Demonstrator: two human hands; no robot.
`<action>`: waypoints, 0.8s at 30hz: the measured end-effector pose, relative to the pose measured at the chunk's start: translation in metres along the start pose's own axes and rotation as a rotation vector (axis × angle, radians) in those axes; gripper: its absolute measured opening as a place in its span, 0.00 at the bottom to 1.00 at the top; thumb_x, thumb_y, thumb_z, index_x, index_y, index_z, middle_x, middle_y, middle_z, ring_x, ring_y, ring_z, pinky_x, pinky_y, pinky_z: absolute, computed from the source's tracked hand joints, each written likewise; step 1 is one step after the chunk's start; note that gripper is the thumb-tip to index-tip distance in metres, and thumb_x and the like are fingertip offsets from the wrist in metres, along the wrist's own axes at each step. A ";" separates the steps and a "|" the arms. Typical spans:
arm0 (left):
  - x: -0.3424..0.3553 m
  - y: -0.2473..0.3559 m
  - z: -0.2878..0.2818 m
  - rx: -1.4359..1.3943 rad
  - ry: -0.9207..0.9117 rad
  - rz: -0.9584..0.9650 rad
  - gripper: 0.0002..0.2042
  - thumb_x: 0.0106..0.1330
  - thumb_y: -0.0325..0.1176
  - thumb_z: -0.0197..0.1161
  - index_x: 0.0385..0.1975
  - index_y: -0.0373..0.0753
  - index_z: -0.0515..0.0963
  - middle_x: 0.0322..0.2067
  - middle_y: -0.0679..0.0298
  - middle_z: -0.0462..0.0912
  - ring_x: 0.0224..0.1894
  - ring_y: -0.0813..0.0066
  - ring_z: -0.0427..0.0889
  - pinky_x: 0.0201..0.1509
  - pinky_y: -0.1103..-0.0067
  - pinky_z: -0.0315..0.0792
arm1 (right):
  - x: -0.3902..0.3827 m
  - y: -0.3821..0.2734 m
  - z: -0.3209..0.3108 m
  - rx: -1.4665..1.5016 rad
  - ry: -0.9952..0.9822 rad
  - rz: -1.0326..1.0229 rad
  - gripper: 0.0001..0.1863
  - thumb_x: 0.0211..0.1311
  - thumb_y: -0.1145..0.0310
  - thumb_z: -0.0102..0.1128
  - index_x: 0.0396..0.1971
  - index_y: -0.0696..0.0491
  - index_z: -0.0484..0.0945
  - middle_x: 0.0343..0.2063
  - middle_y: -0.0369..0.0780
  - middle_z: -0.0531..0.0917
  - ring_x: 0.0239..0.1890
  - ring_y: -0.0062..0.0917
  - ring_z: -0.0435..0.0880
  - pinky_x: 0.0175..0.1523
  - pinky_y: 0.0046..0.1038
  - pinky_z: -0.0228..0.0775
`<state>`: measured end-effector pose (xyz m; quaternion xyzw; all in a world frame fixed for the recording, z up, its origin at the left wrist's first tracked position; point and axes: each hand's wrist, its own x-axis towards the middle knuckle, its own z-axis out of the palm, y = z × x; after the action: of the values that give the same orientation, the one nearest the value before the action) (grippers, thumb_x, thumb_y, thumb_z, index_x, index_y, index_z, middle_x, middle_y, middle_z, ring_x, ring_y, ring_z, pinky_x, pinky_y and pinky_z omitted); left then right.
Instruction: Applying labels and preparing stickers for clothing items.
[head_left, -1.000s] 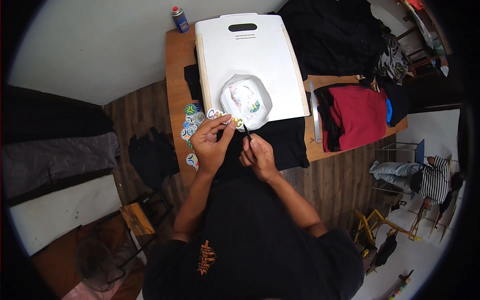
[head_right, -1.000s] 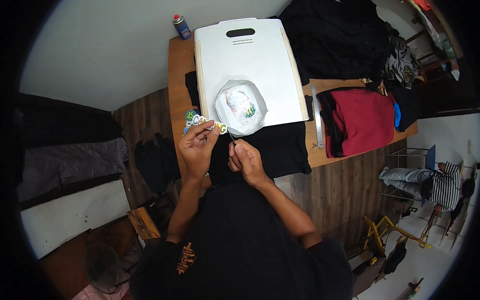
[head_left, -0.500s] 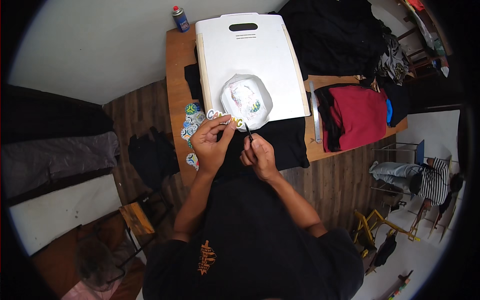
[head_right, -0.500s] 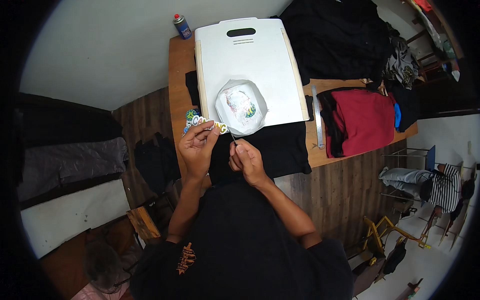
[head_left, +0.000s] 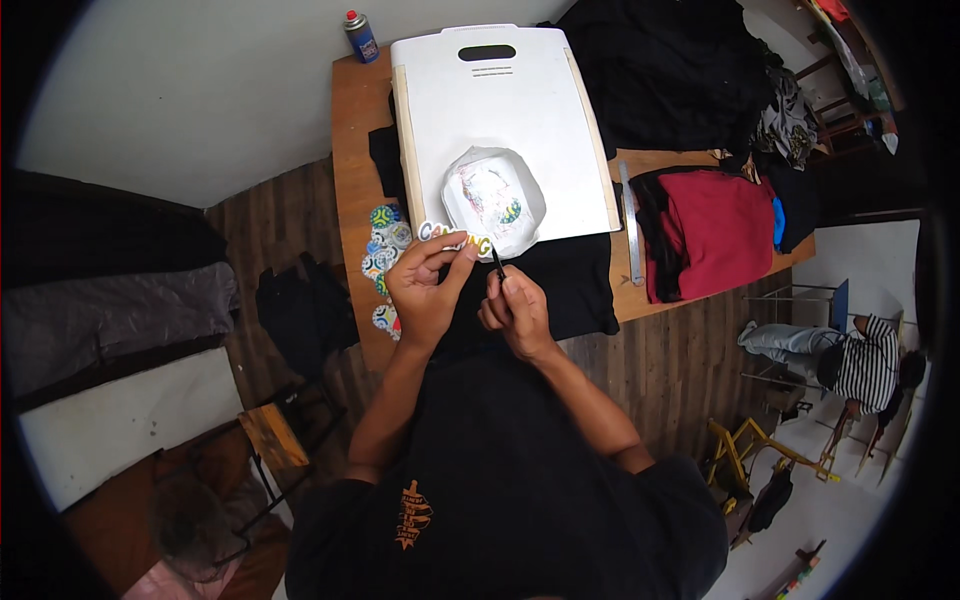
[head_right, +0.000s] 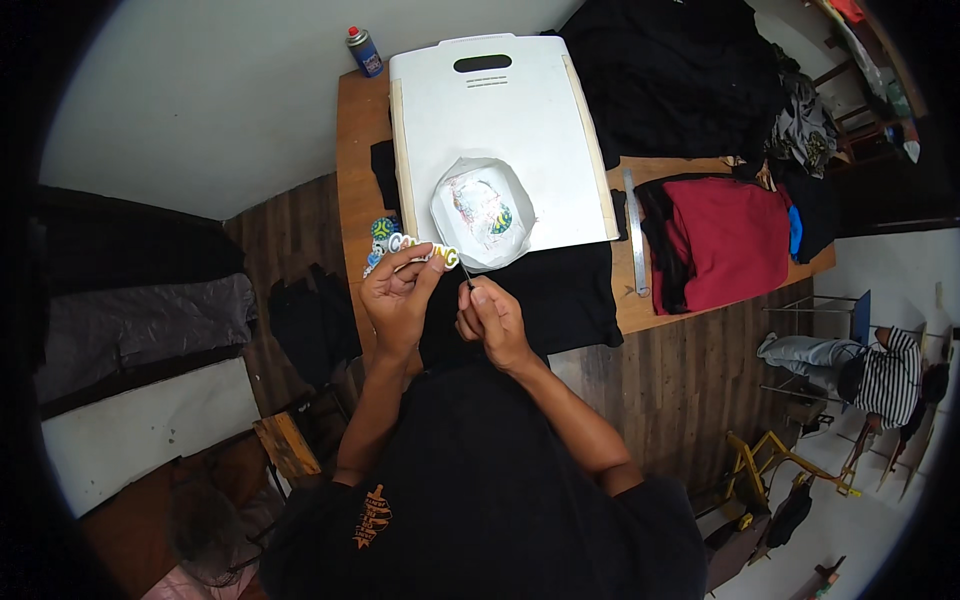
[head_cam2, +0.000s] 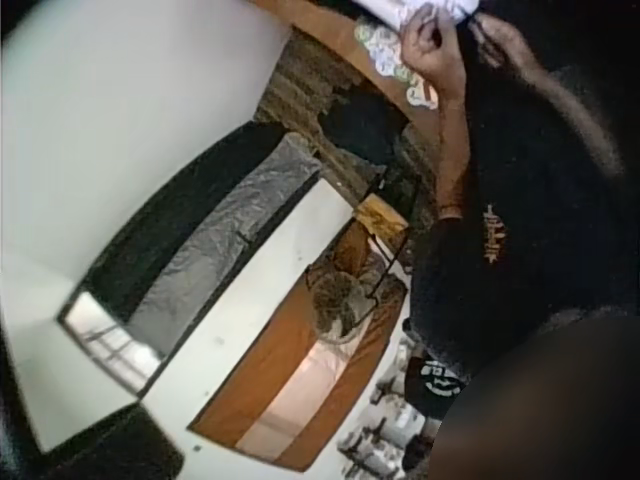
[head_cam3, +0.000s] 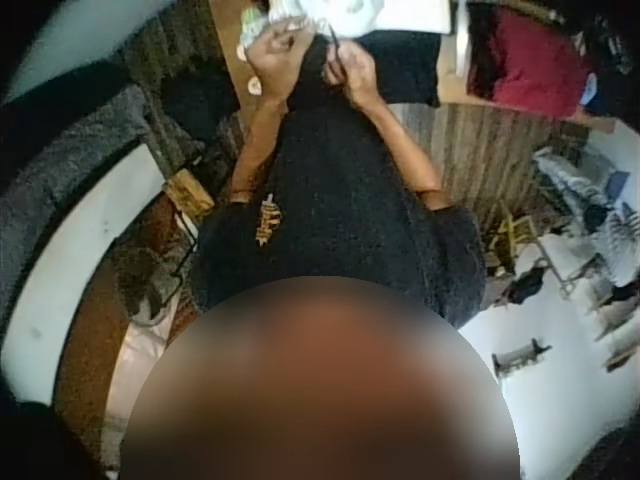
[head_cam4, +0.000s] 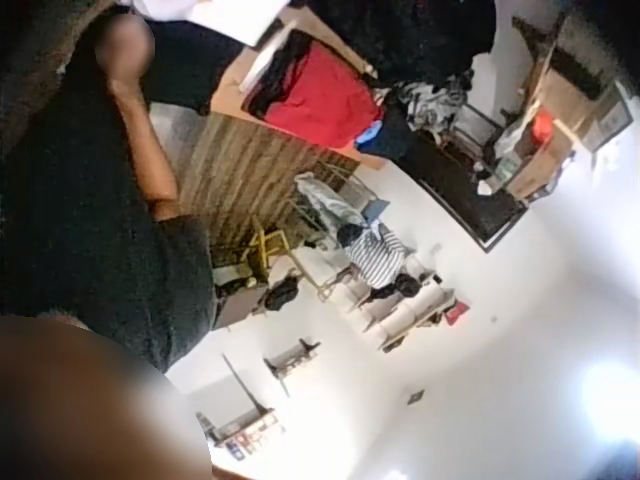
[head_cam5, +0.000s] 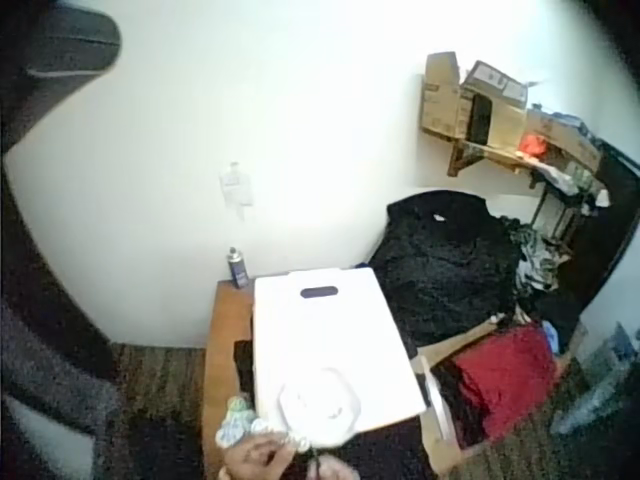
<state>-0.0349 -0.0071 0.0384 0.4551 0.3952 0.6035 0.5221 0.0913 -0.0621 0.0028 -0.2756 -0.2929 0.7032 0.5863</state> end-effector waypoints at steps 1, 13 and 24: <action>0.000 0.000 0.000 0.000 0.001 0.001 0.11 0.60 0.14 0.62 0.43 0.24 0.76 0.38 0.54 0.82 0.39 0.71 0.84 0.46 0.83 0.78 | 0.000 0.000 0.000 0.010 0.000 0.002 0.16 0.76 0.59 0.39 0.33 0.55 0.68 0.11 0.28 0.55 0.12 0.13 0.50 0.21 0.19 0.46; -0.001 0.002 0.002 0.005 -0.006 0.001 0.11 0.60 0.14 0.62 0.42 0.24 0.76 0.37 0.55 0.82 0.39 0.72 0.84 0.46 0.83 0.78 | 0.001 -0.006 0.003 -0.025 -0.001 0.034 0.17 0.73 0.54 0.42 0.33 0.54 0.67 0.12 0.29 0.56 0.12 0.15 0.51 0.22 0.21 0.46; -0.001 0.001 0.002 -0.043 0.021 -0.054 0.10 0.57 0.13 0.65 0.39 0.24 0.78 0.37 0.59 0.79 0.38 0.74 0.84 0.43 0.87 0.76 | 0.001 -0.002 0.000 -0.031 0.001 0.027 0.17 0.74 0.54 0.42 0.33 0.53 0.67 0.12 0.29 0.55 0.12 0.14 0.51 0.21 0.21 0.46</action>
<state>-0.0329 -0.0081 0.0401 0.4268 0.3996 0.6022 0.5435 0.0926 -0.0612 0.0040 -0.2889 -0.2995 0.7064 0.5726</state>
